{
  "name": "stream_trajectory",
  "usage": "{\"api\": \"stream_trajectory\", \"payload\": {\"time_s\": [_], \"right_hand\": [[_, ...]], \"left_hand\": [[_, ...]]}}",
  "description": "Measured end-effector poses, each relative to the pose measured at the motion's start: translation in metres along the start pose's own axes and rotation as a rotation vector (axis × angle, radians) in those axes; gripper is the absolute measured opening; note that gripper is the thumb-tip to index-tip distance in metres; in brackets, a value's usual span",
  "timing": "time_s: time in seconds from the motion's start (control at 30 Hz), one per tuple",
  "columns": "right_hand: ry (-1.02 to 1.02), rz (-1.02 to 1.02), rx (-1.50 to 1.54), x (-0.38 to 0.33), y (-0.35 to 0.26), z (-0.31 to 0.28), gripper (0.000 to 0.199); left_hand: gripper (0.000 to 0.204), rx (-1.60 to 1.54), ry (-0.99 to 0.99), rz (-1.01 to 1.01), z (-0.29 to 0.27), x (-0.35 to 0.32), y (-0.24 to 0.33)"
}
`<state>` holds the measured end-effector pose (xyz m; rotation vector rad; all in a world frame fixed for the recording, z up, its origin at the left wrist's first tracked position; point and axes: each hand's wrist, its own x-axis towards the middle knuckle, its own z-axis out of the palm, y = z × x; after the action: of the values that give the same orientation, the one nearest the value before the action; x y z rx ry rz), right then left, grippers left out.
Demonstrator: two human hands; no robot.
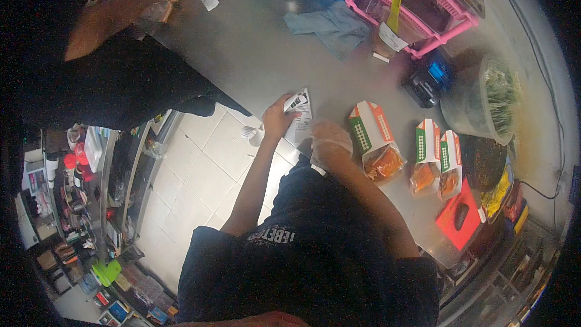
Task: The person assembles takeout orders by placing food items into boxes and containers. They handle receipts, boxes, and containers, and retrieve items from a display case and storage bins. The person also places receipts into boxes and stacks containers.
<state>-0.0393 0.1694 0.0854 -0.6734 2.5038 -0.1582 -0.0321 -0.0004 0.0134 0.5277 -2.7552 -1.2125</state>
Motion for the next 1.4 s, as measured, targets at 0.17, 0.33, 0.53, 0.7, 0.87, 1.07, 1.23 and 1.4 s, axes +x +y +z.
{"api": "stream_trajectory", "payload": {"time_s": [0.17,0.33,0.53,0.7,0.87,1.07,1.23,1.4], "right_hand": [[-0.022,-0.108,-0.135,-0.006,0.028,0.021,0.026],[0.494,0.209,0.094,0.048,0.099,0.019,0.042],[0.638,0.396,0.16,-0.004,0.085,-0.028,0.033],[0.283,0.458,-0.111,-0.021,0.055,-0.006,0.023],[-0.092,0.088,-0.27,-0.04,0.061,0.005,0.017],[0.213,-0.22,-0.101,-0.126,0.076,0.016,0.018],[0.231,-0.057,-0.086,-0.154,0.104,0.039,0.017],[0.708,-0.044,0.315,-0.169,0.142,0.068,0.028]], "left_hand": [[0.057,-0.009,0.007,0.017,0.002,0.002,-0.002],[0.056,-0.003,0.022,0.085,0.007,-0.002,-0.006],[0.044,0.142,0.057,0.18,0.016,-0.014,-0.012],[0.036,0.021,0.119,0.182,0.021,0.023,0.011],[0.036,-0.203,-0.136,0.503,-0.001,0.03,0.059],[0.046,0.09,-0.953,0.823,-0.024,-0.026,0.102],[0.038,0.337,-1.124,1.187,0.018,-0.041,0.12],[0.028,0.105,-0.835,1.28,0.035,-0.027,0.116]]}}
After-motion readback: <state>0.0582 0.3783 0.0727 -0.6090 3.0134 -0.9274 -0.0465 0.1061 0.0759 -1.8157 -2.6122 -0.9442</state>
